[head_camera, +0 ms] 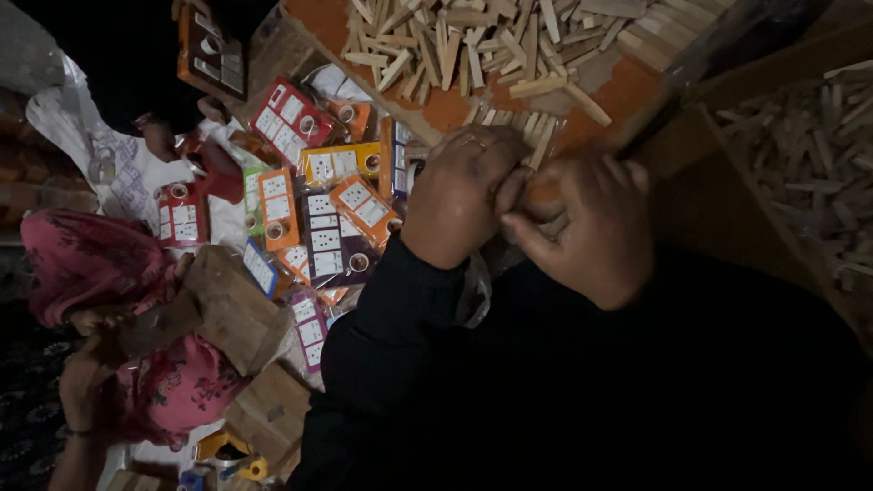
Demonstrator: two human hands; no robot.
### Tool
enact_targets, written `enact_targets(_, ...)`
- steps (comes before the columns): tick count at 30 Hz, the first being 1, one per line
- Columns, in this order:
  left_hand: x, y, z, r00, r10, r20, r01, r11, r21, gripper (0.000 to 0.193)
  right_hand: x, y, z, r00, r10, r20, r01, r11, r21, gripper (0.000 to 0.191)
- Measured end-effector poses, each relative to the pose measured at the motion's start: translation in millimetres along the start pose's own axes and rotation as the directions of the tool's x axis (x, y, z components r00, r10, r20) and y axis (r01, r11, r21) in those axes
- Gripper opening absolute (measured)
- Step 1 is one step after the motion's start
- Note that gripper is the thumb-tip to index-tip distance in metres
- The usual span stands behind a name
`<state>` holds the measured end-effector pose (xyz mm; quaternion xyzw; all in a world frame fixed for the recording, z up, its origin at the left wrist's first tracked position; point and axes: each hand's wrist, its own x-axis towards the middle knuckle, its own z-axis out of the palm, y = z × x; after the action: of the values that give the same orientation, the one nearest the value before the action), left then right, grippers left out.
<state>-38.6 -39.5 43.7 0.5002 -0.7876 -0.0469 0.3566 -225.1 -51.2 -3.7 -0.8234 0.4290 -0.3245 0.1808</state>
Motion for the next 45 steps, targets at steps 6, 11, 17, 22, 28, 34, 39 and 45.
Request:
enact_targets(6, 0.7, 0.5, 1.2, 1.000, 0.021, -0.005, -0.021, 0.998, 0.052, 0.021, 2.6, -10.1, -8.1, 1.000, -0.016, -0.011, 0.015, 0.995, -0.097, 0.043)
enact_targets(11, 0.8, -1.5, 1.3, 0.999, 0.048, -0.020, -0.047, 0.997, 0.057, 0.021, 2.7, -16.8, -8.1, 0.999, -0.027, -0.043, 0.025, 0.998, -0.052, 0.044)
enact_targets(17, 0.7, -1.6, 6.9, 0.999, 0.028, -0.025, -0.026, 0.996, 0.088, 0.020, -1.7, -16.2, -0.2, 0.998, 0.018, -0.065, -0.021, 0.999, -0.050, 0.017)
enact_targets(22, -1.4, -1.4, 8.7, 0.999, 0.038, -0.035, -0.034, 0.993, 0.113, 0.022, -4.1, -9.4, 3.7, 0.995, -0.015, -0.095, 0.016, 1.000, 0.004, 0.010)
enact_targets(28, -0.2, -1.1, 9.7, 0.999, 0.020, -0.038, -0.016, 0.993, 0.116, 0.022, 1.9, -3.1, -3.3, 0.996, -0.061, -0.061, 0.060, 0.998, -0.012, 0.008)
enact_targets(34, -1.9, -0.3, 2.0, 0.999, -0.012, -0.029, 0.012, 1.000, -0.012, 0.031, 2.5, -6.5, -12.6, 0.998, -0.040, -0.052, 0.041, 0.999, 0.014, 0.010)
enact_targets(39, -2.8, -1.5, 5.2, 0.999, -0.026, -0.033, 0.027, 0.999, 0.035, 0.027, 4.8, -7.1, -14.3, 0.999, -0.040, -0.032, 0.041, 0.999, 0.016, 0.015)
enact_targets(45, -4.0, 0.8, 11.5, 0.998, -0.014, -0.062, 0.017, 0.998, 0.053, 0.027, 2.8, -8.3, -16.0, 1.000, -0.012, 0.016, 0.012, 1.000, 0.025, 0.017)
